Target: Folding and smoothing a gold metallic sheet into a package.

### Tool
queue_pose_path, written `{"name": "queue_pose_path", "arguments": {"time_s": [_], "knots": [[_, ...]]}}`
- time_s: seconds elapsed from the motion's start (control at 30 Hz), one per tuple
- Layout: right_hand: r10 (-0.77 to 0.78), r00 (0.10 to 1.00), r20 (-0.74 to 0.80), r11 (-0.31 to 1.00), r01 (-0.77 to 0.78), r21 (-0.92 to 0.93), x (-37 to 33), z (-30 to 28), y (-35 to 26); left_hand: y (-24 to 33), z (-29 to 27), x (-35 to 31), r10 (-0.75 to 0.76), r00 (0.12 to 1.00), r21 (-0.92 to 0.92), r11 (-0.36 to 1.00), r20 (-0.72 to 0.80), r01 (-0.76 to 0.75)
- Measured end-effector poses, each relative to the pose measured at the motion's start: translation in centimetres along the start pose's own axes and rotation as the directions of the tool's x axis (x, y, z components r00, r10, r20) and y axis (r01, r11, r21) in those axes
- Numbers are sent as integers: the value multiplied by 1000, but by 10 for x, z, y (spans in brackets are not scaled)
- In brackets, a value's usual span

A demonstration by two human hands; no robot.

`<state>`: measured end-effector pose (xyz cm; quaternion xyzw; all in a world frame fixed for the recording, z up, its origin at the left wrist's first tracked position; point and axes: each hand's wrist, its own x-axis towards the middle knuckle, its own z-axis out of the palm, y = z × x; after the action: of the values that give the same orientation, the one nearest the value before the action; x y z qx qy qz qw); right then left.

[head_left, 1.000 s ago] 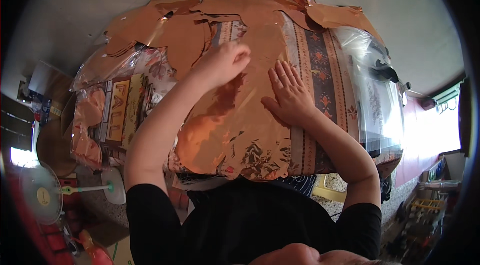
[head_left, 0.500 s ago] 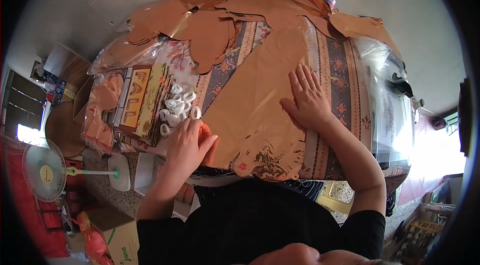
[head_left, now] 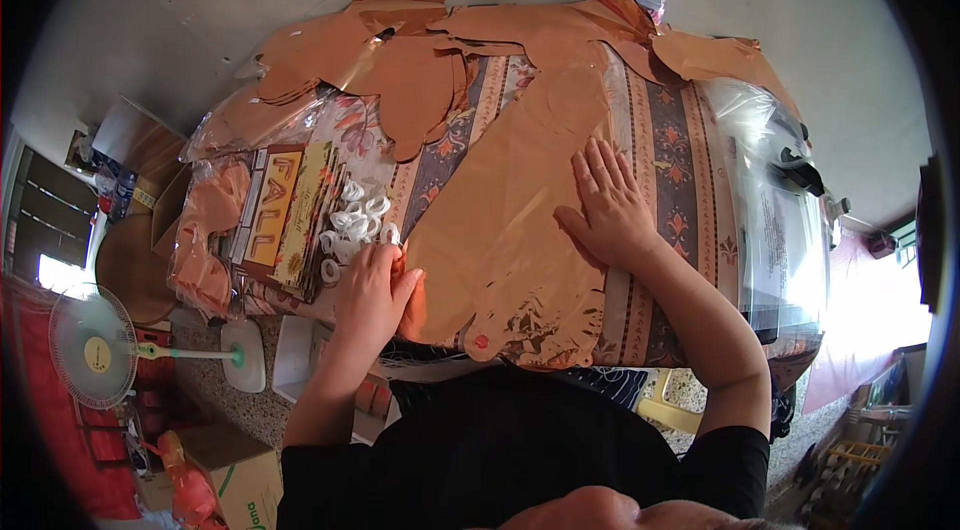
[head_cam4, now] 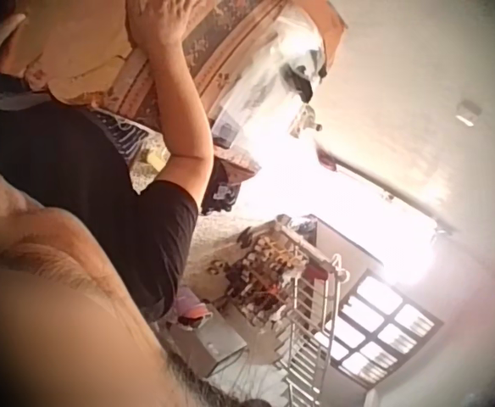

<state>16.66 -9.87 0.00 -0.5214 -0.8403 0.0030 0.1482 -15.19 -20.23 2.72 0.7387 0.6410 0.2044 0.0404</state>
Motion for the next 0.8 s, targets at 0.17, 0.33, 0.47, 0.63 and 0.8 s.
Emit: {"name": "queue_pose_path", "arguments": {"time_s": [0.17,0.33,0.47,0.63,0.8], "knots": [[-2,1000,-9,1000,2,-5,0,0,0,3,-6,3,-15,999,-41,999,52,17],[-8,1000,-20,1000,8,-6,0,1,1,5,-8,2,-10,998,37,999,63,8],[-3,1000,-11,1000,3,1,0,0,0,5,-8,4,-37,996,54,998,78,33],[-11,1000,-26,1000,11,-2,0,1,0,3,-9,6,-95,990,-8,995,102,96],[-21,999,-43,1000,21,4,0,2,1,5,-13,9,-119,984,-20,992,137,122]]}}
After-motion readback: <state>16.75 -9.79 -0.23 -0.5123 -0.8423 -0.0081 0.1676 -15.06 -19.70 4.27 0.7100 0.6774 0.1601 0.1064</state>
